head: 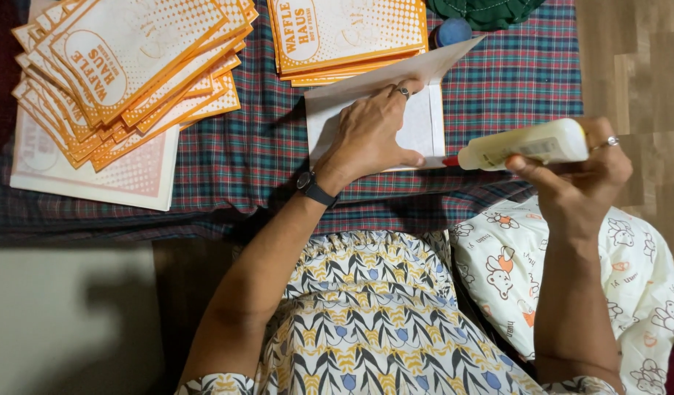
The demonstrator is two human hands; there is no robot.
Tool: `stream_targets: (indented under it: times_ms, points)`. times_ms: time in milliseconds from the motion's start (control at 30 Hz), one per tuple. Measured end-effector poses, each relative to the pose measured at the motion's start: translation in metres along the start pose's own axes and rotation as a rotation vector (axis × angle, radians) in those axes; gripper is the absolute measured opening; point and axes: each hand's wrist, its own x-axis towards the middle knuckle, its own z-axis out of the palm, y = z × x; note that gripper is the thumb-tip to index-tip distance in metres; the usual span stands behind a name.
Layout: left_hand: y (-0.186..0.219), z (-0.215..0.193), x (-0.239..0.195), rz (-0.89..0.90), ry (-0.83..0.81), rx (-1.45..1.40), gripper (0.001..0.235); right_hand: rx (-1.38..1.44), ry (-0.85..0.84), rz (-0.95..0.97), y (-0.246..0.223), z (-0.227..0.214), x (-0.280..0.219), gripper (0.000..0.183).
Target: The person repeatedly applies glue from a bottle to the inner flap of small orange-and-white paper packs labeled 'WAFFLE HAUS', then folds and presses the flap closed. The person handles the packs one at a time, stacking finished units on the table.
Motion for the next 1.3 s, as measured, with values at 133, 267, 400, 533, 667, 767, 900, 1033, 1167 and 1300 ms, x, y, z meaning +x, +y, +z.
stream_targets:
  times_ms: [133, 267, 400, 533, 667, 767, 900, 1033, 1167, 1300]
  points:
    - [0.005, -0.029, -0.005, -0.017, -0.119, -0.077, 0.111, -0.034, 0.023, -0.032, 0.012, 0.001, -0.003, 0.037]
    - [-0.009, -0.053, -0.001, 0.063, -0.333, -0.277, 0.097, -0.014, 0.017, -0.031, -0.001, 0.024, 0.0, 0.047]
    - [-0.024, -0.054, 0.004, 0.064, -0.374, -0.505, 0.075, 0.011, 0.015, 0.033, -0.013, 0.065, -0.003, 0.046]
    - [-0.037, -0.05, 0.011, 0.083, -0.434, -0.785, 0.049, 0.038, -0.054, -0.07, -0.024, 0.105, -0.001, 0.046]
    - [-0.033, -0.058, 0.012, -0.003, -0.515, -0.848, 0.051, 0.11, -0.095, -0.154, -0.028, 0.139, 0.001, 0.044]
    - [-0.036, -0.052, 0.015, -0.034, -0.517, -0.886, 0.042, 0.104, -0.122, -0.141, -0.035, 0.157, 0.002, 0.045]
    - [-0.041, -0.049, 0.015, 0.122, -0.46, -0.701, 0.04, 0.193, -0.168, -0.072, -0.029, 0.151, 0.01, 0.048]
    - [-0.025, -0.04, -0.008, 0.206, -0.116, -0.475, 0.027, 0.436, 0.19, 0.178, 0.006, 0.088, 0.028, 0.038]
    - [0.011, -0.023, -0.053, 0.277, 0.187, -0.4, 0.015, 0.242, 0.115, 0.251, -0.008, 0.013, 0.052, 0.033]
    - [0.029, -0.026, -0.1, 0.483, 0.205, -0.358, 0.008, 0.177, 0.169, 0.471, 0.021, -0.009, 0.07, 0.025]
